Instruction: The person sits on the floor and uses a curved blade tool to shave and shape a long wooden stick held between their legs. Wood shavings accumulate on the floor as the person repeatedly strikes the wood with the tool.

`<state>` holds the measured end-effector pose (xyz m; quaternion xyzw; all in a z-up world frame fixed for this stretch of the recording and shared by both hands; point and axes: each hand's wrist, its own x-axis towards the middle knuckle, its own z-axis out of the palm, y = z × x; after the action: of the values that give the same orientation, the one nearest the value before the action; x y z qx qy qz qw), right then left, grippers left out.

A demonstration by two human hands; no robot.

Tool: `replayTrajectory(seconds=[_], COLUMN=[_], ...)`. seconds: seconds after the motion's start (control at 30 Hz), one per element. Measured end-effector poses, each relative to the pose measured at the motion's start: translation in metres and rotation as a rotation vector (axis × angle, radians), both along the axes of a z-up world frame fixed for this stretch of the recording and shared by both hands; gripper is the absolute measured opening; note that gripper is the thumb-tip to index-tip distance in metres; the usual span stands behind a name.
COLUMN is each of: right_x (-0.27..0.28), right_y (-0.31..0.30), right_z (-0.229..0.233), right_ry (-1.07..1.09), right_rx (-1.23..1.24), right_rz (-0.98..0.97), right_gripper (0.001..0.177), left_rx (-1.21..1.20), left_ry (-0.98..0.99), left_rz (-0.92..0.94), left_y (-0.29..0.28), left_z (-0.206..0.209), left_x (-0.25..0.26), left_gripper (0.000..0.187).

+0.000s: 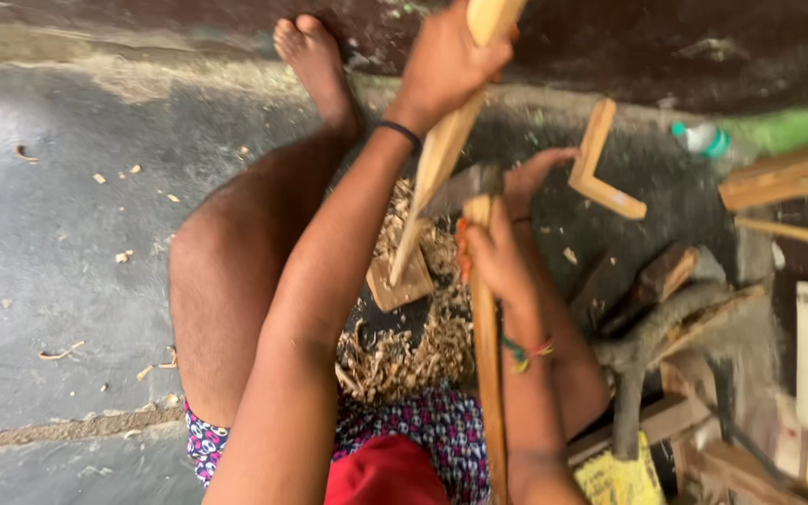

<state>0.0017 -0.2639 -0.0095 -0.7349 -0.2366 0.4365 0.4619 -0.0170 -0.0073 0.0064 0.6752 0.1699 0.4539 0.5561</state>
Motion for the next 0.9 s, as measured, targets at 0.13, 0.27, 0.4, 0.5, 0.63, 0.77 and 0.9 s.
replayTrajectory(seconds=[0.13, 0.27, 0.4, 0.5, 0.63, 0.77, 0.9], right_x=[0.025, 0.016, 0.003, 0.002, -0.008, -0.004, 0.011], right_y=[0.008, -0.006, -0.010, 0.006, 0.018, 0.007, 0.006], right_z=[0.076, 0.163, 0.160, 0.083, -0.001, 0.000, 0.072], right_ry=[-0.154, -0.169, -0.066, 0.039, -0.035, -0.001, -0.066], right_rx=[-0.004, 0.359, 0.399, 0.143, 0.028, -0.008, 0.107], right_rz=[-0.042, -0.162, -0.206, -0.071, 0.103, 0.043, 0.036], right_gripper=[0.021, 0.015, 0.023, 0.029, 0.037, 0.036, 0.055], left_rx=[0.022, -0.020, -0.014, -0.040, -0.041, -0.035, 0.034], left_ry=[0.051, 0.013, 0.043, 0.038, -0.040, 0.056, 0.057], left_rz=[0.041, 0.009, 0.025, 0.015, 0.018, 0.037, 0.056], left_y=[0.011, 0.008, 0.005, 0.009, 0.002, 0.011, 0.008], left_z=[0.015, 0.007, 0.003, 0.006, 0.012, 0.014, 0.012], left_x=[-0.003, -0.003, -0.001, -0.002, -0.003, -0.003, -0.007], left_gripper=[0.029, 0.026, 0.025, 0.026, 0.036, 0.030, 0.029])
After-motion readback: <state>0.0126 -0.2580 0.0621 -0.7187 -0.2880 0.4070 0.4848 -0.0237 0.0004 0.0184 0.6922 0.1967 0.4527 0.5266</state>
